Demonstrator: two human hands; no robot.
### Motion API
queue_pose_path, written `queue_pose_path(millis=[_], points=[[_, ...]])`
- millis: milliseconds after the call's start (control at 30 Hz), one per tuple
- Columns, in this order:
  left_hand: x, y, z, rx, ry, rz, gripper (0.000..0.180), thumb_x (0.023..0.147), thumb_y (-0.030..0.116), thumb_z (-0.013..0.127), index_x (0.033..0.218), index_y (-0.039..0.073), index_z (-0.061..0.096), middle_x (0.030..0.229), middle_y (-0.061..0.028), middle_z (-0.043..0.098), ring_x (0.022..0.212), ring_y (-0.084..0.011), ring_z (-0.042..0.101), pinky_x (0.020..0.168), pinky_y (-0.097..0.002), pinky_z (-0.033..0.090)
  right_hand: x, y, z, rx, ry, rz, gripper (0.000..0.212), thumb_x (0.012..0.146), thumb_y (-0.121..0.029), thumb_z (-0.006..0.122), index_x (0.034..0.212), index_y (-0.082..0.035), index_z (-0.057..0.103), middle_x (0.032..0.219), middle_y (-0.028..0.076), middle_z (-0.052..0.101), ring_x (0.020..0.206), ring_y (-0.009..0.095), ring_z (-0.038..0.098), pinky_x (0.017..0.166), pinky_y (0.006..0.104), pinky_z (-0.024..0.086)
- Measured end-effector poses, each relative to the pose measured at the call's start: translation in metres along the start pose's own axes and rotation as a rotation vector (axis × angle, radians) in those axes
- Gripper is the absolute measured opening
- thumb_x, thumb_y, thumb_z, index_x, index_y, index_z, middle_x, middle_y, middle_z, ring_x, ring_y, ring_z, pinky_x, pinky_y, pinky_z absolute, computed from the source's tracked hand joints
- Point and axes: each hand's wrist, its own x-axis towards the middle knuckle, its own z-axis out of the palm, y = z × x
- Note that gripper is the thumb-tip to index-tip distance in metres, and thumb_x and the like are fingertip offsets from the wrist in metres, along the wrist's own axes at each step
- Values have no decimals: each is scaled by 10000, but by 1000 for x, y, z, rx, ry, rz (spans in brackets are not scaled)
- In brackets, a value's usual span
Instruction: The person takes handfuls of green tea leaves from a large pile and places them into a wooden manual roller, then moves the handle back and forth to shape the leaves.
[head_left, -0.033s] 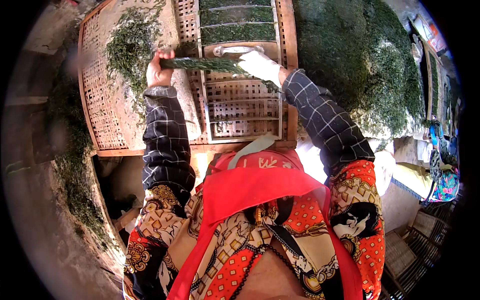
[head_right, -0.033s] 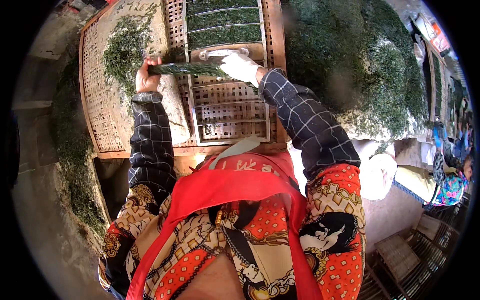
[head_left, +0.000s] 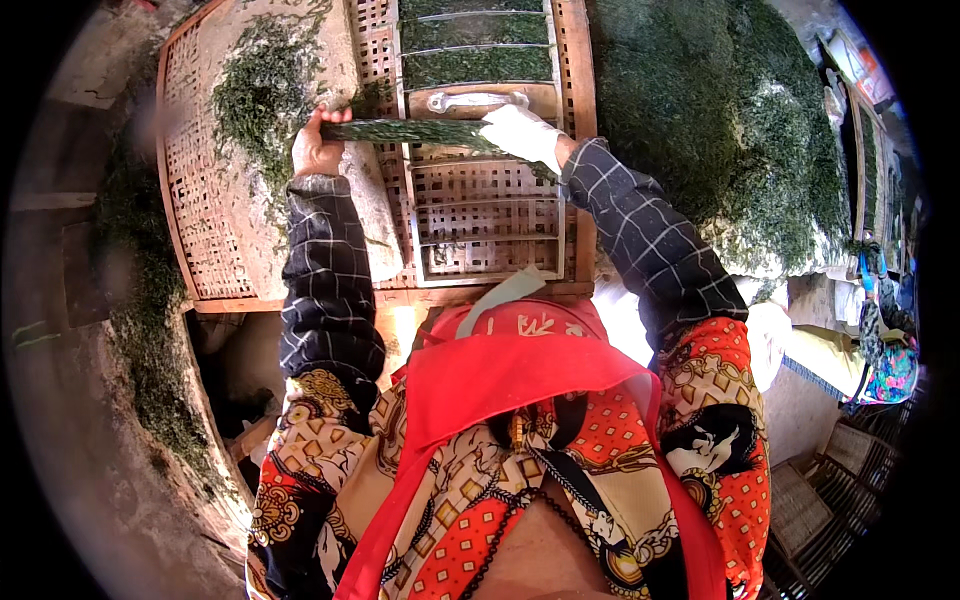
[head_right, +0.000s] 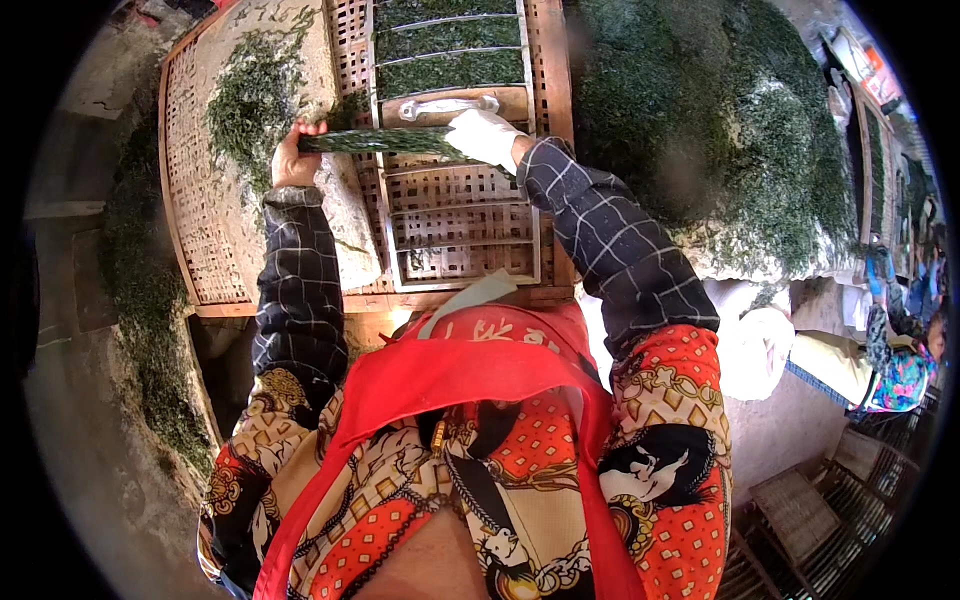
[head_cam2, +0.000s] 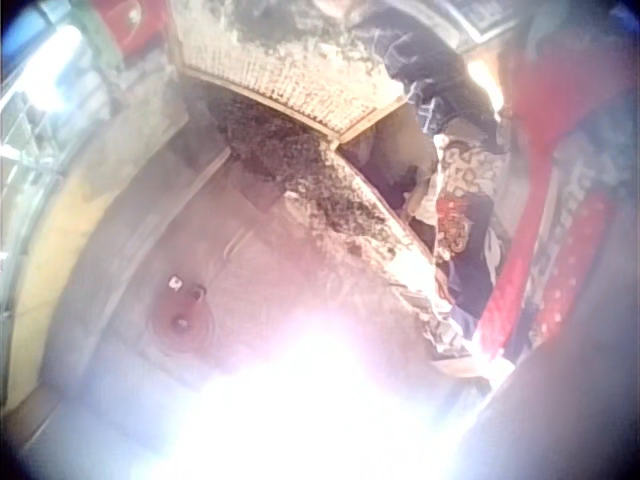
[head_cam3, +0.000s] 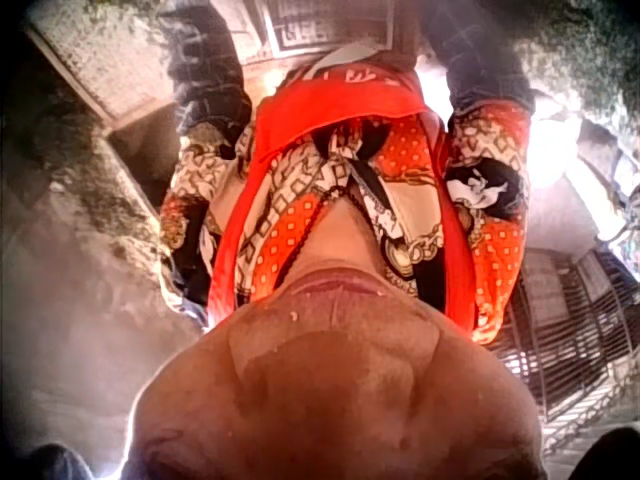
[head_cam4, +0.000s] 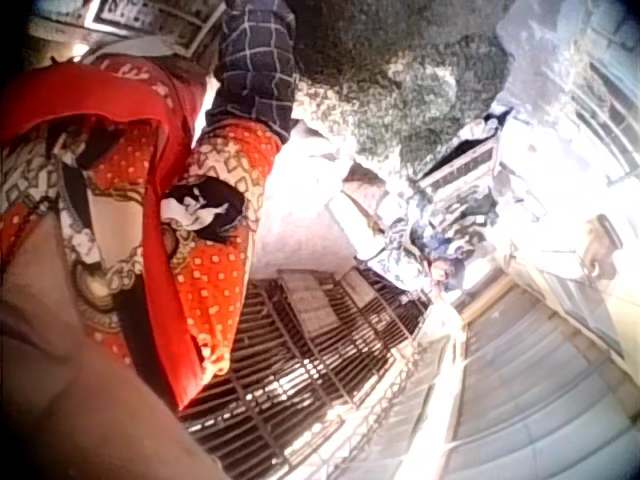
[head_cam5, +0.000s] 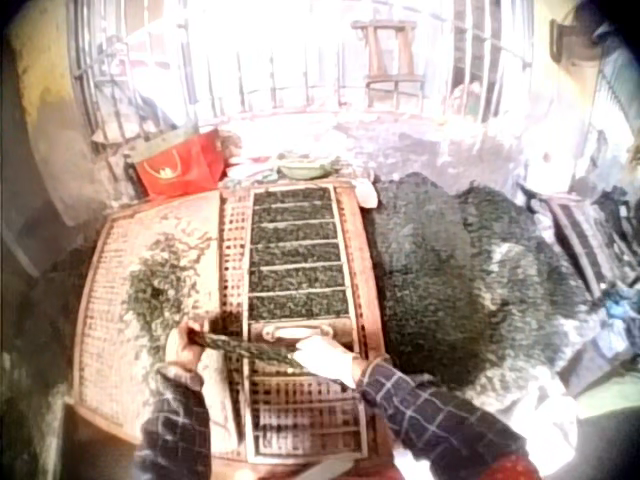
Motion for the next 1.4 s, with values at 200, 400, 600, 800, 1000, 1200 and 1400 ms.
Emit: queue_pose_path(millis=[200,400,600,800,1000,1200,1400], points=[[21,61,-35,1050,165,-181,113,897,67,631,971,-10,668,880,-154,702,767,-275,693,632,-394,590,-3,22,17,-510,-371,-29,241,964,-184,559,866,-2,682,699,84,640,631,178,637,580,323,515],[-3,67,7,2088,113,392,182,870,194,691,974,45,710,765,-94,713,649,-202,675,606,-344,561,-19,15,0,-42,-384,445,187,924,-126,561,913,-39,726,783,89,698,686,246,674,607,361,539],[-109,-85,39,2138,-1229,803,556,946,228,597,1449,94,403,1490,-111,414,1387,-228,382,1176,-416,272,-17,5,-26,497,-288,812,180,902,-140,615,911,16,705,723,92,676,566,203,633,506,345,525],[-86,-109,35,2303,-1196,768,580,926,207,578,1457,80,381,1539,-73,356,1401,-228,363,1151,-413,280,-67,19,-88,731,-268,860,318,897,-303,684,809,2,663,563,28,563,361,95,432,357,257,338],[-111,-132,63,2069,-1166,705,496,889,183,611,1340,9,502,1408,-166,495,1299,-354,455,1091,-502,323,-138,35,-93,294,554,674,209,827,-287,685,981,-150,719,929,93,695,917,280,655,806,366,508],[-115,-192,67,2224,-1063,636,583,910,178,572,1431,-7,388,1538,-148,332,1441,-330,270,1176,-503,180,-313,68,-110,63,995,1073,143,864,-148,661,960,-94,753,931,64,713,892,190,665,815,298,513],[-116,-182,75,2277,-1106,564,668,856,165,639,1437,-16,364,1530,-186,330,1441,-365,254,1173,-537,154,-423,97,-124,-14,824,1696,726,740,-257,783,1361,-32,482,1330,245,515,1222,347,520,1017,387,430]])
